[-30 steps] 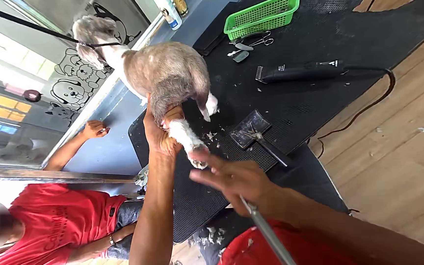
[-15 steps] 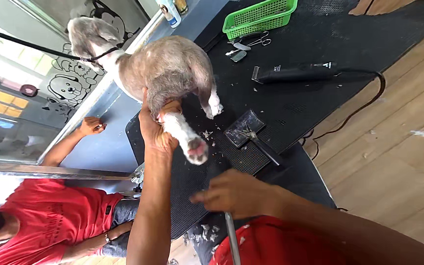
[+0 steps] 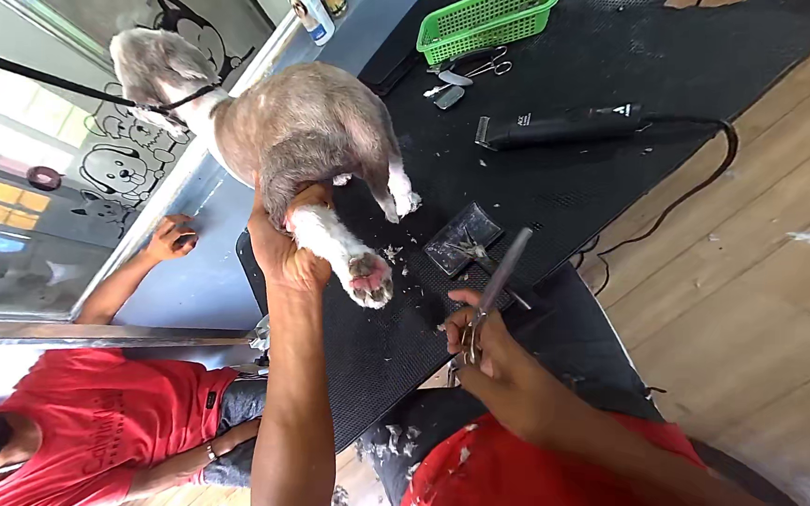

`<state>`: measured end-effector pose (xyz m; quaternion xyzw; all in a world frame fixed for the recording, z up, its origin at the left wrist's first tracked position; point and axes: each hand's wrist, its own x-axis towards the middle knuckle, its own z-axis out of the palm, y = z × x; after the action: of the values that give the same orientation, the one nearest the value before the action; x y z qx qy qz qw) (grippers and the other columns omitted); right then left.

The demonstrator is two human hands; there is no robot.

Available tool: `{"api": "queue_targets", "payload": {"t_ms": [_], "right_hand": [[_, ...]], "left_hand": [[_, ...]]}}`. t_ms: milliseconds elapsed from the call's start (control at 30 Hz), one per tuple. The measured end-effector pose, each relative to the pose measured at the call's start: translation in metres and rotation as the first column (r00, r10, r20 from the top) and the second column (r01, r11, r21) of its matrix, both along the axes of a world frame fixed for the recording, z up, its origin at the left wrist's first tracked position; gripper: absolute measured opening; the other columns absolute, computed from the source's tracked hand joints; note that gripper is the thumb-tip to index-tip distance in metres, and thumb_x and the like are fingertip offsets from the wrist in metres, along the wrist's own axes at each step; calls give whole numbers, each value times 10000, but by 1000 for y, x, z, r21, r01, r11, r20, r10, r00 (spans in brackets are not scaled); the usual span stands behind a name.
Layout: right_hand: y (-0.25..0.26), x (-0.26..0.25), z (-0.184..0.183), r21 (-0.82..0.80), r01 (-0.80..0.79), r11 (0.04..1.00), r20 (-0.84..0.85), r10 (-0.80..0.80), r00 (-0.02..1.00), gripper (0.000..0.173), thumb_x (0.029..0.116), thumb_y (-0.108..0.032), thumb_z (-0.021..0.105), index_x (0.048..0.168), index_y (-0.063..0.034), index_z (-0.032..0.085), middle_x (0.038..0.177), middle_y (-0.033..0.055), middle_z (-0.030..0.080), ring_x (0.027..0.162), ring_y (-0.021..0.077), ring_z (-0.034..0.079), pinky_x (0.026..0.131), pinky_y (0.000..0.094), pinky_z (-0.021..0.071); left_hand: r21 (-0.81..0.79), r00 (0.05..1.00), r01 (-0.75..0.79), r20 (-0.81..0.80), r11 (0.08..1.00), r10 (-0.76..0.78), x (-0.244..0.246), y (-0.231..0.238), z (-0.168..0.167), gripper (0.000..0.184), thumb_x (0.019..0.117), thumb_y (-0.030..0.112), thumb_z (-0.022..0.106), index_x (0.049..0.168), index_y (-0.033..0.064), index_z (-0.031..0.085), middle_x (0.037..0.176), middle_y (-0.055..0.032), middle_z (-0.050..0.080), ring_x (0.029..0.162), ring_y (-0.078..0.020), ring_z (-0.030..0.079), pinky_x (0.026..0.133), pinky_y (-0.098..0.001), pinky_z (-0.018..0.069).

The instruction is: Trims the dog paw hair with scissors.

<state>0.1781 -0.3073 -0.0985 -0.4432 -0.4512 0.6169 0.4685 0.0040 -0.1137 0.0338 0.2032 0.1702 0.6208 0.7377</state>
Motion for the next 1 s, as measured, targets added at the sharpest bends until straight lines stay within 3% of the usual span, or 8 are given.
{"api": "queue_targets", "payload": {"t_ms": [67,167,300,400,533,667,800,1000], "right_hand": [[-9,-4,-1,26,-76,997,56,75,996,784,865,-66,549,1577,-129,226,1106,-2,577,1035,106,642,871,286,583],[-15,-6,-2,100,-124,987,273,92,957,686,921,-98,527,1561,-78,282,1182,45,588,1084,125,639,894,286,578],[-20,-8,-1,183,-53,982,312,-7,950,755,826,-68,533,1546,-74,305,1275,54,565,1182,111,601,1007,297,537],[-18,-8,-1,381,53,923,449,-236,862,571,957,-152,516,1508,-52,407,1216,70,601,993,104,659,856,273,590],[-15,1,7,521,57,852,613,-419,670,446,992,-376,569,1322,-76,589,1027,51,623,775,140,635,613,292,563],[-15,6,15,531,25,847,686,-447,575,365,979,-357,555,1247,-121,631,1001,24,626,788,166,658,571,321,560],[-13,9,19,538,26,842,710,-470,525,305,949,-274,566,1207,-130,642,955,15,623,755,168,658,541,321,544],[-10,12,21,529,22,848,732,-469,493,276,930,-222,573,1183,-139,644,976,21,629,778,198,674,513,344,537]], "left_hand": [[-1,1000,-19,11,1000,19,6,0,1,508,1083,449,273,987,50,573,757,-66,587,626,-138,580,588,-263,525],[-3,998,-55,8,998,55,16,-3,4,505,1080,429,261,955,50,570,723,-63,578,607,-137,579,562,-270,517],[30,996,-88,11,996,88,24,-5,4,476,1079,393,258,935,53,559,709,-62,570,614,-145,582,584,-288,523],[43,994,-107,-1,993,108,31,-7,4,462,1078,382,273,908,58,555,680,-62,558,588,-149,575,568,-296,524],[59,992,-122,31,991,120,34,-7,2,441,1076,364,268,932,52,546,703,-68,560,601,-152,578,571,-300,524],[73,992,-123,23,990,122,36,-8,-1,459,1078,371,264,931,43,549,704,-77,567,608,-161,593,577,-312,540],[86,994,-109,30,990,107,37,-6,-1,466,1084,385,256,931,50,541,680,-58,534,549,-132,533,521,-267,493],[103,989,-148,2,984,149,39,-9,-2,443,1080,369,253,958,57,541,710,-73,559,597,-152,580,575,-304,537]]}}
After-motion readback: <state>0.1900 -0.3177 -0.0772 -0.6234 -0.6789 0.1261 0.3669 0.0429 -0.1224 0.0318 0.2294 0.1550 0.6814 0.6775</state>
